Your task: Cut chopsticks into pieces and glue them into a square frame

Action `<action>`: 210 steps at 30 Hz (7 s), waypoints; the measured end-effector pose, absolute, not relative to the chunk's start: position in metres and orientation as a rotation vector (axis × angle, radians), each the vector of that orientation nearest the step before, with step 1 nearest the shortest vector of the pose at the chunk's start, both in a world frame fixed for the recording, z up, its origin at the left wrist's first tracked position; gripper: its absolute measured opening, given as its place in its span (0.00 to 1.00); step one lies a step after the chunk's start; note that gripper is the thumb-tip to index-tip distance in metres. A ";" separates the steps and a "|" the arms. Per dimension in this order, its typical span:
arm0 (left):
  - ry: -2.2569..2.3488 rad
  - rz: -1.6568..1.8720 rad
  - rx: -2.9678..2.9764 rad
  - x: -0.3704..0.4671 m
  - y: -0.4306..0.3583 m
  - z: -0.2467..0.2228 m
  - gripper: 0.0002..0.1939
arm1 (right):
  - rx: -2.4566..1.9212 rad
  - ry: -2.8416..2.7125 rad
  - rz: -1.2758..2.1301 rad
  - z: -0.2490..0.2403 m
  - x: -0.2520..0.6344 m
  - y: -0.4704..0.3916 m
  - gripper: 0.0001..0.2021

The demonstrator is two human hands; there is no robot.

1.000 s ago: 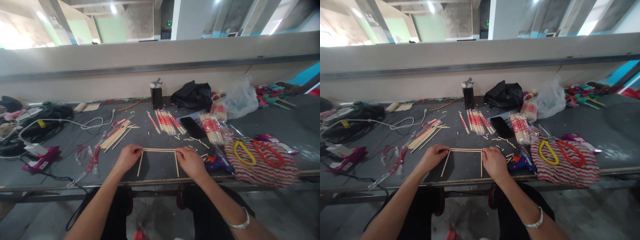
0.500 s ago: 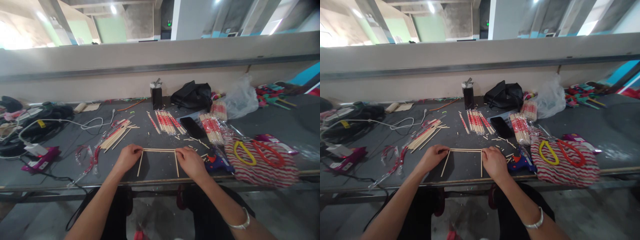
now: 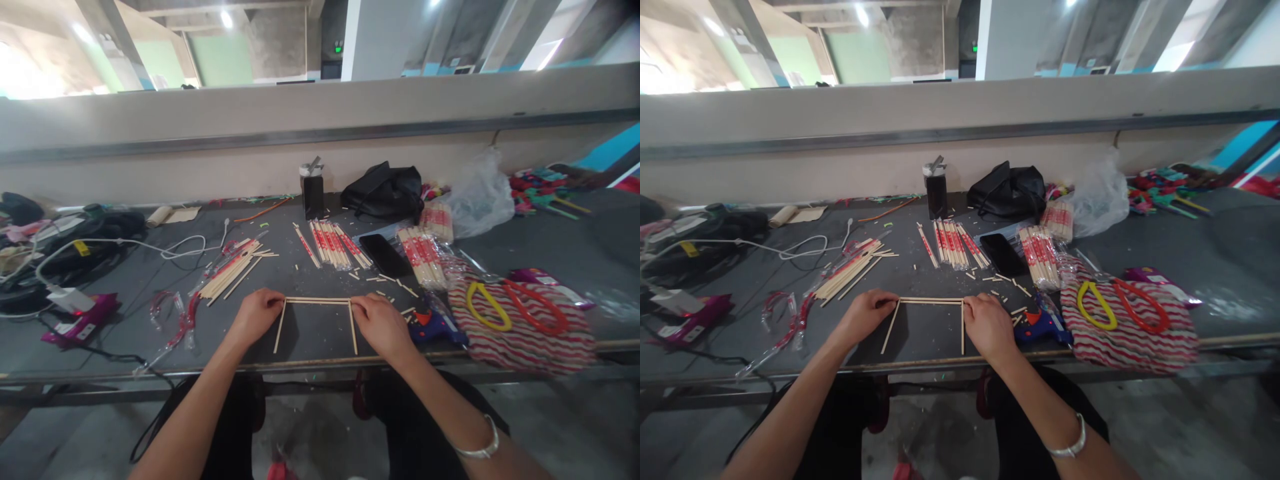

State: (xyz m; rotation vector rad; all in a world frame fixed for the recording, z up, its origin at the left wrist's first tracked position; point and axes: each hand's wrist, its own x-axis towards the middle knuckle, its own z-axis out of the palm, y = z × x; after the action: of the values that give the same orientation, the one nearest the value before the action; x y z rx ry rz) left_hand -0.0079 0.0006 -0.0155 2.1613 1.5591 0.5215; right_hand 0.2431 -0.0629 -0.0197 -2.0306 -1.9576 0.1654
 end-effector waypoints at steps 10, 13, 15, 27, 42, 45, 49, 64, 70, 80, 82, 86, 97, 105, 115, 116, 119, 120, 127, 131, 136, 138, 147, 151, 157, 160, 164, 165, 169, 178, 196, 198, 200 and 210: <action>1.536 0.752 1.987 -0.007 0.000 -0.016 0.14 | -1.838 -1.839 0.150 -0.029 0.248 -0.060 0.10; 1.506 0.909 1.927 -0.005 -0.001 -0.014 0.14 | -1.749 -1.723 0.219 -0.028 0.250 -0.058 0.09; 1.482 0.971 1.891 -0.003 -0.002 -0.014 0.14 | -1.682 -1.663 0.289 -0.027 0.252 -0.056 0.09; 1.633 0.627 1.987 -0.009 -0.001 -0.019 0.19 | -1.772 -1.594 0.325 -0.030 0.268 -0.035 0.11; 1.617 0.437 2.134 -0.004 -0.008 -0.011 0.14 | -2.087 -1.721 0.257 -0.017 0.251 -0.058 0.09; 1.622 0.427 2.129 -0.004 -0.008 -0.010 0.14 | -2.130 -1.802 0.286 -0.017 0.244 -0.066 0.11; 1.637 0.424 2.131 -0.004 -0.008 -0.010 0.13 | -2.113 -1.849 0.241 -0.019 0.238 -0.067 0.12; 1.604 0.443 2.128 -0.002 -0.009 -0.012 0.11 | -2.119 -1.874 0.180 -0.020 0.236 -0.068 0.10; 1.609 0.445 2.122 -0.002 -0.009 -0.013 0.12 | -2.173 -1.867 0.174 -0.019 0.235 -0.069 0.11; 1.586 0.457 2.093 -0.002 -0.011 -0.012 0.16 | -1.721 -1.990 0.085 -0.021 0.236 -0.062 0.06; 1.591 0.461 2.079 -0.003 -0.011 -0.013 0.18 | -1.695 -2.036 0.084 -0.020 0.233 -0.057 0.07; 1.585 0.466 2.038 -0.005 -0.009 -0.014 0.19 | -1.705 -2.094 0.056 -0.016 0.229 -0.048 0.08; 1.560 0.478 2.033 -0.006 -0.009 -0.012 0.19 | -1.682 -2.208 0.023 -0.017 0.229 -0.043 0.07; 1.572 0.467 2.041 -0.005 -0.010 -0.010 0.19 | -1.679 -2.230 0.016 -0.019 0.228 -0.043 0.07; 1.579 0.448 2.041 -0.005 -0.009 -0.010 0.19 | -1.645 -2.247 0.044 -0.017 0.226 -0.046 0.10; 1.580 0.447 2.041 -0.005 -0.009 -0.009 0.19 | -1.645 -2.260 0.044 -0.017 0.226 -0.046 0.10; 1.592 0.447 2.059 -0.005 -0.009 -0.009 0.19 | -1.643 -2.269 0.057 -0.019 0.226 -0.047 0.10; 1.594 0.449 2.065 -0.005 -0.009 -0.009 0.19 | -1.638 -2.262 0.062 -0.020 0.226 -0.047 0.10; 1.595 0.464 2.056 -0.006 -0.008 -0.011 0.19 | -1.644 -2.291 0.041 -0.019 0.224 -0.048 0.11; 1.595 0.469 2.069 -0.007 -0.008 -0.012 0.19 | -1.652 -2.321 0.049 -0.018 0.223 -0.050 0.12; 1.589 0.480 2.057 -0.007 -0.008 -0.012 0.18 | -1.639 -2.266 0.095 -0.018 0.222 -0.052 0.11; 1.585 0.486 2.057 -0.007 -0.008 -0.012 0.18 | -1.641 -2.269 0.076 -0.018 0.221 -0.052 0.11; 1.580 0.490 2.032 -0.008 -0.008 -0.012 0.19 | -1.613 -2.242 0.073 -0.021 0.219 -0.055 0.08; 1.592 0.493 2.046 -0.007 -0.008 -0.012 0.19 | -1.613 -2.260 0.037 -0.021 0.219 -0.055 0.08; 1.583 0.504 2.042 -0.007 -0.007 -0.012 0.19 | -1.639 -2.360 -0.005 -0.021 0.215 -0.055 0.10; 1.583 0.507 2.036 -0.008 -0.009 -0.009 0.20 | -1.621 -2.386 0.010 -0.020 0.213 -0.059 0.09; 1.600 0.475 2.054 -0.011 -0.015 -0.005 0.19 | -1.649 -2.396 0.044 -0.016 0.212 -0.068 0.08; 1.607 0.473 2.056 -0.012 -0.018 -0.005 0.19 | -1.653 -2.407 0.041 -0.015 0.212 -0.071 0.08; 1.652 0.508 2.031 -0.021 -0.035 -0.009 0.18 | -1.650 -2.434 0.004 -0.013 0.211 -0.082 0.09; 1.622 0.658 1.985 -0.030 -0.072 -0.012 0.15 | -1.544 -2.422 0.015 -0.017 0.204 -0.103 0.10; 1.524 0.630 1.885 -0.028 -0.072 -0.015 0.15 | -1.517 -2.428 0.063 -0.015 0.199 -0.110 0.08; 1.531 0.633 1.876 -0.027 -0.072 -0.016 0.16 | -1.527 -2.425 0.072 -0.015 0.199 -0.109 0.08; 1.532 0.634 1.876 -0.028 -0.071 -0.017 0.16 | -1.535 -2.421 0.076 -0.015 0.199 -0.109 0.08; 1.553 0.643 1.836 -0.030 -0.069 -0.016 0.17 | -1.514 -2.237 0.124 -0.011 0.211 -0.109 0.06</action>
State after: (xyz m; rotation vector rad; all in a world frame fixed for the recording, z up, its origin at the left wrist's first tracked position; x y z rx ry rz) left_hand -0.0302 -0.0689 -0.0158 1.8357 1.5531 0.6428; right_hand 0.2110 -0.1085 -0.0114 -1.5143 -2.2374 0.1245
